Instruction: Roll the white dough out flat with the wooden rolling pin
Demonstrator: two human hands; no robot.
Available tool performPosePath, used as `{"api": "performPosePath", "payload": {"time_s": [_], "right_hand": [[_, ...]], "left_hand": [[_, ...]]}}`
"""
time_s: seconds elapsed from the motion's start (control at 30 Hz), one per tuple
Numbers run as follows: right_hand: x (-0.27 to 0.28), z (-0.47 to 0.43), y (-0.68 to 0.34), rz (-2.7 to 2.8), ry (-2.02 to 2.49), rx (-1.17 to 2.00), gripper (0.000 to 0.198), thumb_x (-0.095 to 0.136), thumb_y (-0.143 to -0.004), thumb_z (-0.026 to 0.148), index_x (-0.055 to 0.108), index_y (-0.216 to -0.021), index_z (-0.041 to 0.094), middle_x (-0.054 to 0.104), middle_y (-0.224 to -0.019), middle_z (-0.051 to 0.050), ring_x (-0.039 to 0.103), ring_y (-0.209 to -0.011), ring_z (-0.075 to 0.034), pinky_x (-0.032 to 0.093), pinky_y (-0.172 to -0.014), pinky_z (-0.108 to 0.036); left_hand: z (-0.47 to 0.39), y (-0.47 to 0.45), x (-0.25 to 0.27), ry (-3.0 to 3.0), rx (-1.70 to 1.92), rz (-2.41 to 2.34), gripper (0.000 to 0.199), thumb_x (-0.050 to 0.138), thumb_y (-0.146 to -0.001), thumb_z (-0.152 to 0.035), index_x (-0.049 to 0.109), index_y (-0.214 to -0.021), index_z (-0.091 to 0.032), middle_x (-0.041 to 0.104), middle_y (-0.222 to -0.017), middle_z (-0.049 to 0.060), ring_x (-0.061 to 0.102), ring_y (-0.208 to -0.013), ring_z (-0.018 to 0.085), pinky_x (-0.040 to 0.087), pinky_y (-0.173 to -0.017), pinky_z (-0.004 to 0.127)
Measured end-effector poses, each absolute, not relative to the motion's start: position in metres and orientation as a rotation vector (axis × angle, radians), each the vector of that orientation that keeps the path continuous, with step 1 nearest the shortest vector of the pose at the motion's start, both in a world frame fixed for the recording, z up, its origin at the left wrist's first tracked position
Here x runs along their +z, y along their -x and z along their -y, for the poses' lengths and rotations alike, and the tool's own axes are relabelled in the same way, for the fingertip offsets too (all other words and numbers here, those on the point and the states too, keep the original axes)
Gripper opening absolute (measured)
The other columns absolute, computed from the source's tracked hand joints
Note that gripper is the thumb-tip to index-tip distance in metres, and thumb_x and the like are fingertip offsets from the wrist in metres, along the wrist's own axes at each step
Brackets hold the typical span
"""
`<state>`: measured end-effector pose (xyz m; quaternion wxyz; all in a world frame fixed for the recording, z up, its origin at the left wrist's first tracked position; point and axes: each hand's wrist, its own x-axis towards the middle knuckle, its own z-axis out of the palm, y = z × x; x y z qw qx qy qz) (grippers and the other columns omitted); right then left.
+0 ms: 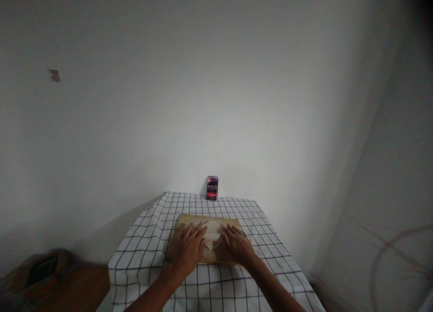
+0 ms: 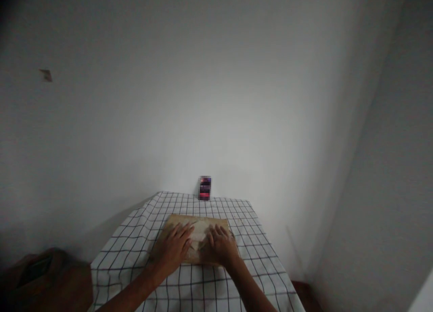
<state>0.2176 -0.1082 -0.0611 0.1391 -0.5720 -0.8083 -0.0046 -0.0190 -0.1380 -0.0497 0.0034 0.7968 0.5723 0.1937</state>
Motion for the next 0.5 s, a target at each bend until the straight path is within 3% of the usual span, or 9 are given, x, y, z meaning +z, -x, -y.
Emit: {"api": "performPosePath", "payload": {"time_s": [0.17,0.33,0.5], "right_hand": [[-0.055,0.100,-0.214,2.248,1.788,0.124,0.053,0.032,-0.116,0.041,0.068,-0.151,0.023,0.058,-0.168,-0.010,0.050,-0.158,-0.030,0.045,-0.126,-0.048],[-0.049,0.076,-0.208,2.224,1.807,0.021,0.053,0.028,-0.117,0.043,0.075,-0.136,0.027,0.066,-0.159,-0.009,0.054,-0.153,-0.034,0.049,-0.119,-0.058],[-0.056,0.042,-0.208,2.167,1.864,0.040,0.047,0.032,-0.116,0.035,0.076,-0.131,0.027,0.073,-0.148,-0.012,0.064,-0.143,-0.031,0.054,-0.114,-0.051]], "left_hand": [[0.125,0.017,-0.051,-2.492,0.665,-1.785,0.054,0.042,-0.109,-0.037,0.063,-0.158,-0.033,0.059,-0.170,-0.002,0.047,-0.162,0.029,0.035,-0.137,0.049],[0.098,0.015,-0.039,-2.523,0.719,-1.718,0.048,0.044,-0.108,-0.043,0.077,-0.140,-0.028,0.076,-0.150,0.007,0.066,-0.142,0.030,0.043,-0.130,0.048],[0.067,0.011,-0.025,-2.585,0.590,-1.824,0.047,0.044,-0.109,-0.051,0.079,-0.132,-0.030,0.081,-0.139,0.011,0.069,-0.135,0.036,0.046,-0.121,0.059]]}}
